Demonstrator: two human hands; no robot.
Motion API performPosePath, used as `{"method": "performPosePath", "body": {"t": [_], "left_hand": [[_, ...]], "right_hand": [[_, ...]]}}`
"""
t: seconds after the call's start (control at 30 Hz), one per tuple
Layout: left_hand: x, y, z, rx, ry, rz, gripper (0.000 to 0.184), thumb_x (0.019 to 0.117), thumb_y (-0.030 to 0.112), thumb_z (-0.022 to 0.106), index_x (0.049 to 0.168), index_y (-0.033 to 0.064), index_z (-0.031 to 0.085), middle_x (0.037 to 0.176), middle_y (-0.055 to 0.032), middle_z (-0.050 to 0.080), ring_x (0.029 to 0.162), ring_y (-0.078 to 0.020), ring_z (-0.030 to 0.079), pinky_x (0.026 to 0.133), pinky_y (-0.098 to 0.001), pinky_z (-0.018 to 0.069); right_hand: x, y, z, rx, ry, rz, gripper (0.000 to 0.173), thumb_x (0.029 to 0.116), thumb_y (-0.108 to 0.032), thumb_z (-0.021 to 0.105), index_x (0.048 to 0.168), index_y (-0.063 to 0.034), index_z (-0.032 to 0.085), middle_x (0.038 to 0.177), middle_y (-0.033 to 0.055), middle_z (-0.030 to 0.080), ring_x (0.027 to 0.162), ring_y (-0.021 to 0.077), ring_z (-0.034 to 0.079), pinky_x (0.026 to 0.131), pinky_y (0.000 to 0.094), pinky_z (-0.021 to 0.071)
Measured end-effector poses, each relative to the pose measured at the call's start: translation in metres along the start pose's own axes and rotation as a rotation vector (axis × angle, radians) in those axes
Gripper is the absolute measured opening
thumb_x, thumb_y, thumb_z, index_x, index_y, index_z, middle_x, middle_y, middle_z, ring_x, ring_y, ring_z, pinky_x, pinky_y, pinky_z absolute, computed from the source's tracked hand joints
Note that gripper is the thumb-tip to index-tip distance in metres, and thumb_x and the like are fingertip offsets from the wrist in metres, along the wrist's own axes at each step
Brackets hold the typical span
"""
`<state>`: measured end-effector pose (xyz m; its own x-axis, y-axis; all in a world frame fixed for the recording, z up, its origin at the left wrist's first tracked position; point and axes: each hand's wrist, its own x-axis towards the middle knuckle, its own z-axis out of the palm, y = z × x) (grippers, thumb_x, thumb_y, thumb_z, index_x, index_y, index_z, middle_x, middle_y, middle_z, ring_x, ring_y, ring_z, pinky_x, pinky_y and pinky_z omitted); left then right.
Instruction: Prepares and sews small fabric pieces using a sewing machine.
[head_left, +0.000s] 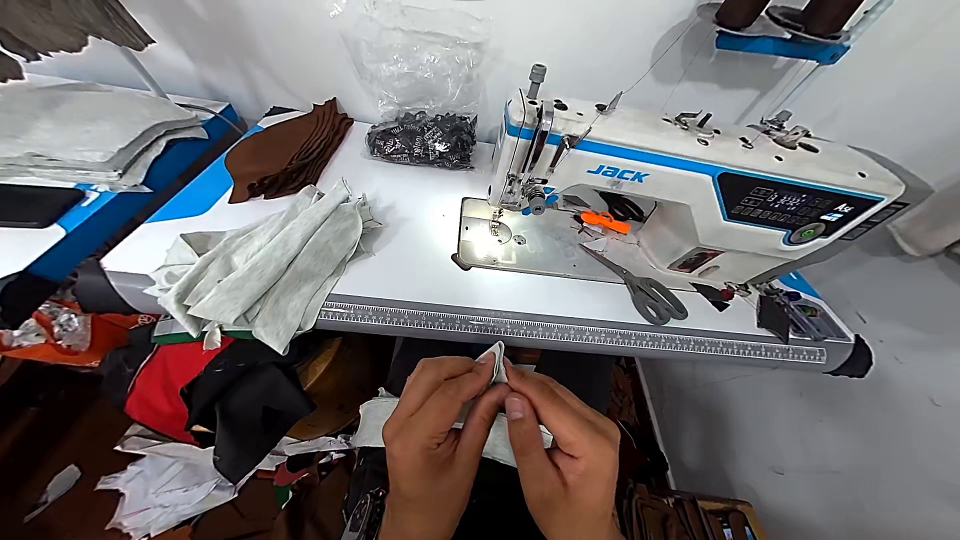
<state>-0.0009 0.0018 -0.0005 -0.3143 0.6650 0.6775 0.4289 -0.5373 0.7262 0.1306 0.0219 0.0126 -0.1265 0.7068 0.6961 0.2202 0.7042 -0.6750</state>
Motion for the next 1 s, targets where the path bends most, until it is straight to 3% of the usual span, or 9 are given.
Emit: {"method": "performPosePath", "body": {"t": [0.1,0.2,0.43,0.57,0.7,0.73,0.83,0.9,1.0], "left_hand": [[-0.001,-0.001,0.0,0.07,-0.013,0.029,0.021,0.0891,0.026,0.081,0.104,0.0117,0.078,0.102,0.0,0.071,0.096,-0.0087,0.067,0.081,-0.0209,0.0579],[-0.001,-0.003,0.0,0.122,-0.004,0.066,0.019,0.0893,0.025,0.08,0.102,0.0105,0.078,0.1,-0.0002,0.07,0.096,-0.0084,0.066,0.082,-0.0205,0.0567],[0.003,-0.005,-0.003,-0.014,-0.035,-0.008,0.012,0.0922,0.024,0.077,0.094,0.0123,0.078,0.1,0.0017,0.071,0.095,-0.0073,0.067,0.081,-0.0202,0.0581],[0.008,-0.002,-0.006,-0.18,-0.047,-0.081,0.008,0.0931,0.017,0.075,0.091,0.0103,0.078,0.095,0.0002,0.071,0.087,-0.0074,0.068,0.073,-0.0186,0.0592],[0.016,0.0,-0.013,-0.383,-0.093,-0.246,0.009,0.0938,0.017,0.074,0.092,0.0098,0.078,0.09,-0.0028,0.072,0.081,-0.0111,0.069,0.072,-0.0231,0.06],[0.018,0.0,-0.015,-0.408,-0.107,-0.264,0.009,0.0943,0.018,0.073,0.093,0.0095,0.078,0.091,-0.0036,0.072,0.082,-0.0117,0.069,0.073,-0.024,0.0602],[0.021,0.002,-0.016,-0.402,-0.132,-0.259,0.01,0.0946,0.019,0.073,0.094,0.0101,0.078,0.092,-0.0033,0.072,0.081,-0.0114,0.068,0.072,-0.0234,0.0596],[0.023,0.003,-0.016,-0.38,-0.14,-0.231,0.011,0.0946,0.021,0.074,0.094,0.0106,0.078,0.091,-0.0027,0.072,0.08,-0.0111,0.067,0.07,-0.0227,0.0583],[0.025,0.005,-0.019,-0.352,-0.139,-0.197,0.011,0.0948,0.021,0.073,0.095,0.0109,0.078,0.091,-0.0014,0.071,0.08,-0.0101,0.066,0.069,-0.0217,0.0571]], "right_hand": [[0.005,-0.009,-0.013,0.155,-0.16,0.141,0.041,0.1094,-0.021,0.045,0.116,0.0097,0.071,0.109,0.0144,0.076,0.101,0.0151,0.073,0.09,0.0312,0.0623],[0.014,-0.018,-0.026,0.154,-0.309,0.236,0.044,0.1114,-0.024,0.041,0.124,0.0081,0.068,0.113,0.0116,0.075,0.103,0.0148,0.074,0.092,0.0332,0.0635],[0.036,-0.035,-0.043,-0.015,-0.497,0.25,0.043,0.1119,-0.029,0.04,0.128,-0.0016,0.07,0.113,0.003,0.077,0.097,0.0082,0.075,0.076,0.027,0.0654],[0.046,-0.038,-0.052,-0.023,-0.569,0.232,0.043,0.112,-0.03,0.04,0.129,-0.0049,0.07,0.114,0.0012,0.077,0.094,0.0065,0.074,0.072,0.024,0.064],[0.058,-0.023,-0.061,-0.116,-0.434,0.142,0.022,0.1027,-0.031,0.062,0.113,-0.0176,0.075,0.099,-0.0077,0.076,0.077,0.0025,0.07,0.06,0.0205,0.0585],[0.065,-0.018,-0.062,-0.149,-0.418,0.111,0.023,0.0985,-0.035,0.068,0.116,-0.0207,0.073,0.102,-0.0095,0.075,0.082,0.0032,0.071,0.064,0.0219,0.0607],[0.085,-0.01,-0.058,-0.111,-0.556,0.081,0.052,0.0875,-0.05,0.078,0.132,-0.0256,0.067,0.11,-0.0117,0.07,0.097,0.0046,0.068,0.077,0.0243,0.06],[0.09,-0.008,-0.05,0.004,-0.642,0.098,0.046,0.0844,-0.045,0.082,0.124,-0.024,0.074,0.1,-0.0104,0.07,0.088,0.003,0.066,0.071,0.02,0.0577],[0.092,-0.01,-0.041,0.049,-0.621,0.061,0.022,0.0886,-0.03,0.081,0.107,-0.0175,0.081,0.085,-0.0086,0.071,0.071,0.001,0.064,0.06,0.0156,0.0549]]}}
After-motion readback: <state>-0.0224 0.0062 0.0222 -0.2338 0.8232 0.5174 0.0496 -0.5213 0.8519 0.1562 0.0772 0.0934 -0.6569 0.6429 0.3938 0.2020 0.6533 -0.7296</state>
